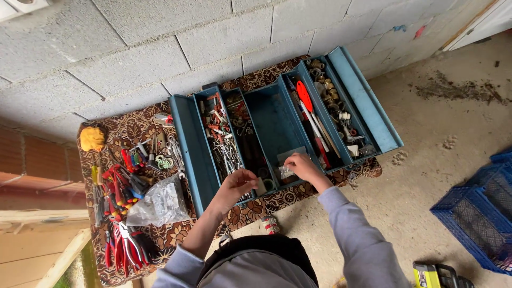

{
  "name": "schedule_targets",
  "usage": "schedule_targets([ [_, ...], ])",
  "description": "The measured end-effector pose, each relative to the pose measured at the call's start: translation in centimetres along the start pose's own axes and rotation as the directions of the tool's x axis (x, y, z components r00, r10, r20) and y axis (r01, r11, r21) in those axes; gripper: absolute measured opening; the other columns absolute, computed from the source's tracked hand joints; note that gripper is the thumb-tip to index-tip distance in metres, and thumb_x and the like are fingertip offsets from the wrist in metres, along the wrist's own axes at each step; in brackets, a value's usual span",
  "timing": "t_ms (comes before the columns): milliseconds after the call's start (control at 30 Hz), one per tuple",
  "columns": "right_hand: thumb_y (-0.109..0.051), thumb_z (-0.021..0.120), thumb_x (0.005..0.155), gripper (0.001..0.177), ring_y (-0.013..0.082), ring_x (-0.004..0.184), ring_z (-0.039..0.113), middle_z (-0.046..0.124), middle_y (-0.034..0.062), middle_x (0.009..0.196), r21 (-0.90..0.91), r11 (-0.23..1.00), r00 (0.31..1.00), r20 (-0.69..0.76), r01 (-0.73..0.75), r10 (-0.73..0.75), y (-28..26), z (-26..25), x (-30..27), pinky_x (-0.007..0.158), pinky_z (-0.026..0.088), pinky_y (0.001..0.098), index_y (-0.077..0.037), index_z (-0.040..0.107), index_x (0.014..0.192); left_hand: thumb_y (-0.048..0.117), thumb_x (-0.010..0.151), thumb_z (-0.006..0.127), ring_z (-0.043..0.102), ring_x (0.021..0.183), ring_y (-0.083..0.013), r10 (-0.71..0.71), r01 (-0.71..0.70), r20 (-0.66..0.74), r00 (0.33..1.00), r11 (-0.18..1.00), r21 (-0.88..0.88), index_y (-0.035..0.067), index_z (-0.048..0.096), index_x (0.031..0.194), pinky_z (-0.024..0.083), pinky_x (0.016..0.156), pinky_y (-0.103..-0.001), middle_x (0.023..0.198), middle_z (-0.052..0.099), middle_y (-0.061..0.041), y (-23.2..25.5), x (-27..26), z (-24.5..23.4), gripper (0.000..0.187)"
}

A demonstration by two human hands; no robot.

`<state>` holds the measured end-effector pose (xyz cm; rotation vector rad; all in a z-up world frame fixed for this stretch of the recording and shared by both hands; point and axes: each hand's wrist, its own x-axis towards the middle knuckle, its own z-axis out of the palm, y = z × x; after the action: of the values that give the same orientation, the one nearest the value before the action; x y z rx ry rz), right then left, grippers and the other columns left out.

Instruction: The person wipes the inside of a blue toolbox drawer with a yellow cloth, then places a small tin and several plastic bags of hardware into the drawer. The person repeatedly picks up and sets down the cloth and bags while arranging items inside the drawer.

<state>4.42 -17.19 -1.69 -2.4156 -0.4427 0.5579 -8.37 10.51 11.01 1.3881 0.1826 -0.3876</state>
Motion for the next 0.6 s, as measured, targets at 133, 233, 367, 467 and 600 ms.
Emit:
schedule_targets([
  [133,-0.013,0.063,0.100,0.018,0.0357,0.103,0.068,0.071,0.0136,0.110,0.020,1.000,0.996,0.093,-0.005,0.003,2.2,2.0,1.6,0.084,0.058,0.0440,-0.009,0.077,0.109,0.006,0.095,0.069,0.072,0.099,-0.0227,-0.033,0.033,-0.016,0.999,0.999,0.014,0.003,0.069,0.111,0.051,0.084,-0.030,0.102,0.071,-0.013,0.1,0.1,0.4,0.016],
  [233,-0.012,0.063,0.099,0.017,0.0365,0.107,0.066,0.071,0.0129,0.110,-0.058,0.998,0.989,0.151,0.010,-0.001,4.6,3.8,3.4,0.085,0.059,0.0461,-0.009,0.077,0.107,0.007,0.096,0.068,0.071,0.100,-0.0225,-0.068,0.070,-0.050,0.996,0.997,0.036,0.004,0.069,0.110,0.051,0.086,-0.031,0.102,0.070,-0.011,0.7,-0.2,0.8,0.015],
  [367,-0.010,0.063,0.096,0.014,0.0429,0.111,0.058,0.066,0.0158,0.114,-0.173,0.984,0.976,0.220,0.043,-0.004,3.9,3.5,2.8,0.082,0.057,0.0454,-0.005,0.075,0.102,0.008,0.096,0.068,0.070,0.099,-0.0197,-0.103,0.107,-0.086,0.991,0.993,0.042,0.004,0.068,0.110,0.049,0.085,-0.029,0.102,0.069,-0.009,1.2,-0.6,1.1,0.015],
  [467,-0.014,0.067,0.093,0.008,0.0372,0.109,0.052,0.063,0.0112,0.116,-0.215,0.977,0.974,0.219,-0.009,0.057,9.6,8.2,5.5,0.082,0.054,0.0443,-0.009,0.074,0.093,0.008,0.096,0.068,0.070,0.099,-0.0225,-0.111,0.117,-0.108,0.988,0.992,0.044,0.004,0.070,0.110,0.050,0.086,-0.032,0.102,0.070,-0.012,1.6,-1.2,0.6,0.015],
  [600,-0.005,0.062,0.095,0.025,0.0418,0.118,0.053,0.061,0.0197,0.127,-0.297,0.955,0.969,0.236,-0.004,0.077,7.1,7.2,4.7,0.097,0.051,0.0510,0.002,0.071,0.118,0.009,0.095,0.069,0.071,0.101,-0.0249,-0.139,0.144,-0.123,0.983,0.989,0.031,0.004,0.070,0.111,0.050,0.087,-0.033,0.105,0.070,-0.012,1.2,-1.1,0.4,0.016],
])
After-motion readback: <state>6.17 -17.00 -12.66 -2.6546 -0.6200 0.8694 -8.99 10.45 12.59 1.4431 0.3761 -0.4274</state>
